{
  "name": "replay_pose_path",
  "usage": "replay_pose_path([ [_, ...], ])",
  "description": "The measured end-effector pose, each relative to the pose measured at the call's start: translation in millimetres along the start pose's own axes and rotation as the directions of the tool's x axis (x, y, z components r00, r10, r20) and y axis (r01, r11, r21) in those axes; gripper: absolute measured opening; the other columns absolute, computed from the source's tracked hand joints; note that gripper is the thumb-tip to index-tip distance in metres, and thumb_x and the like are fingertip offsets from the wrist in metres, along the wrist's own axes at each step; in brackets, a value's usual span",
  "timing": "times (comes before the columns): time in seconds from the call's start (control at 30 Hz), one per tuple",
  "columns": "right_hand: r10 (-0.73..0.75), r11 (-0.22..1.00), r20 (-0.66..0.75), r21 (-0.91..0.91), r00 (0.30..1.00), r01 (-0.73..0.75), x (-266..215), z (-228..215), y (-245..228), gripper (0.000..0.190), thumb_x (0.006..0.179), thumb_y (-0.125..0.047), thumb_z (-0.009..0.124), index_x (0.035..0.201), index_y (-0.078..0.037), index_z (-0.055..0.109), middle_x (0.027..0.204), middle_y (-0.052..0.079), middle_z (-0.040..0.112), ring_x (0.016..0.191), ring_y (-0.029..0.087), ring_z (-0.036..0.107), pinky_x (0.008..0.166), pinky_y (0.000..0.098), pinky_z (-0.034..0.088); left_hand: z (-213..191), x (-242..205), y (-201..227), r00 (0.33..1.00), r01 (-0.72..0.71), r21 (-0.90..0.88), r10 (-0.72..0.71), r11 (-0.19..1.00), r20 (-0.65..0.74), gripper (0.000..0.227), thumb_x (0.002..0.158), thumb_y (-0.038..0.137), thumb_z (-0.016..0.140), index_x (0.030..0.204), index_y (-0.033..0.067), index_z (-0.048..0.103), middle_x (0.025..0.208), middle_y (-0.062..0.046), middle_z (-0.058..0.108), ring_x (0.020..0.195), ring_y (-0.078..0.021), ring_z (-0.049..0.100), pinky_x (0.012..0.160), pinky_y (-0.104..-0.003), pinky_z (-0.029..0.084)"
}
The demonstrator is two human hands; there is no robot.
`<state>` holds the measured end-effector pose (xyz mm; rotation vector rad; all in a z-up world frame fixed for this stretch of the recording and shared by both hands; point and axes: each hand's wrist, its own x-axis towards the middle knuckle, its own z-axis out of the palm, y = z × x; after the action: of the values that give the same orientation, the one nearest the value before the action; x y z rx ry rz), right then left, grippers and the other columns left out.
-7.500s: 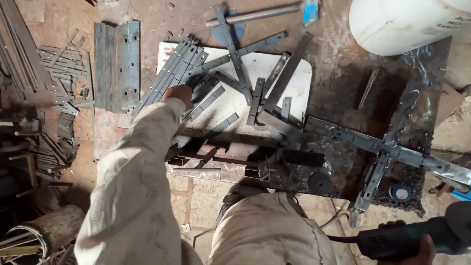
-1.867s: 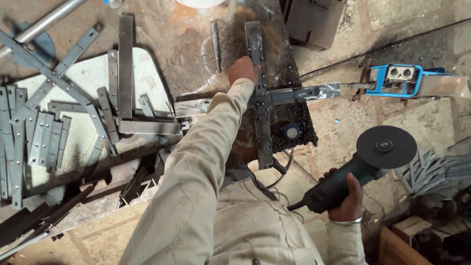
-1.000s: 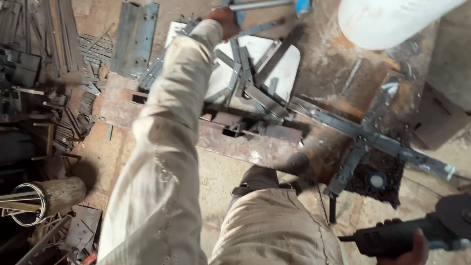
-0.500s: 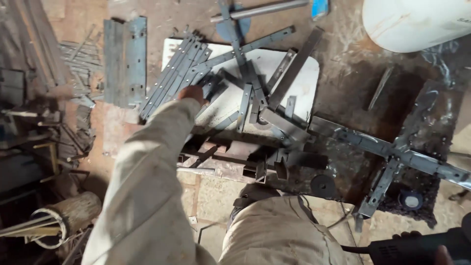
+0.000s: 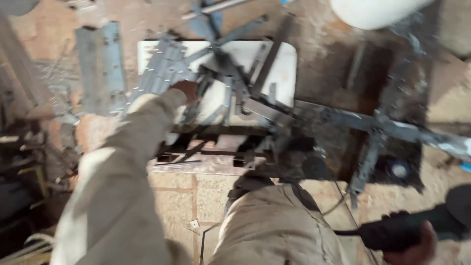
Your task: Measuring, cutting, welding, and assembling a cross-shaped metal structure in a workshop environment.
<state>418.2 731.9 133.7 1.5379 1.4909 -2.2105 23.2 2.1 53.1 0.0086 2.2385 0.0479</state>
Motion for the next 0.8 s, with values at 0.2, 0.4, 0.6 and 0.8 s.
replay_pose_path([
  [0.2, -0.050, 0.951, 0.005, 0.306, 0.999, 0.046, -30.8, 17.7, -8.8, 0.057, 0.098, -0.053, 0.068, 0.124, -0.002, 0.067, 0.109, 0.011, 0.073, 0.098, 0.029, 0.071, 0.091, 0.0446, 0.058, -97.2, -33.3, 203.8, 0.902, -0.431, -0.343, 0.399, 0.834, -0.163, 0.033, 0.093, 0.031, 0.075, 0.106, 0.0013, 0.068, 0.092, -0.018, 0.074, 0.074, -0.0257, 0.073, 0.069, -0.042, 0.059],
  [0.4, -0.094, 0.943, -0.041, 0.317, 0.995, 0.102, -38.4, -5.4, -28.0, 0.051, 0.097, -0.044, 0.069, 0.122, 0.000, 0.066, 0.105, 0.013, 0.072, 0.094, 0.029, 0.071, 0.087, 0.0440, 0.058, -31.9, 43.6, 458.5, 0.813, -0.518, -0.772, 0.491, 0.369, -0.312, 0.027, 0.083, 0.021, 0.078, 0.099, 0.0004, 0.074, 0.080, -0.008, 0.077, 0.063, -0.0188, 0.076, 0.059, -0.039, 0.065],
  [0.6, -0.050, 0.930, -0.106, 0.358, 0.993, 0.085, -26.4, -73.4, -38.8, 0.047, 0.097, -0.040, 0.070, 0.122, 0.000, 0.065, 0.105, 0.014, 0.072, 0.092, 0.030, 0.071, 0.085, 0.0452, 0.059, 75.7, 142.6, 590.1, 0.851, -0.491, -0.673, 0.141, 0.553, -0.506, 0.036, 0.081, 0.033, 0.081, 0.104, 0.0059, 0.079, 0.096, -0.019, 0.078, 0.089, -0.0314, 0.076, 0.082, -0.044, 0.059],
  [0.8, -0.158, 0.937, -0.151, 0.289, 0.976, 0.196, -6.8, -113.5, -66.8, 0.047, 0.095, -0.031, 0.071, 0.132, -0.006, 0.056, 0.107, 0.013, 0.070, 0.094, 0.031, 0.070, 0.087, 0.0492, 0.058, 80.6, 116.9, 618.3, 0.842, -0.232, -0.712, -0.230, 0.663, -0.489, 0.033, 0.082, 0.036, 0.078, 0.101, 0.0092, 0.079, 0.102, -0.021, 0.076, 0.099, -0.0404, 0.072, 0.089, -0.050, 0.055],
])
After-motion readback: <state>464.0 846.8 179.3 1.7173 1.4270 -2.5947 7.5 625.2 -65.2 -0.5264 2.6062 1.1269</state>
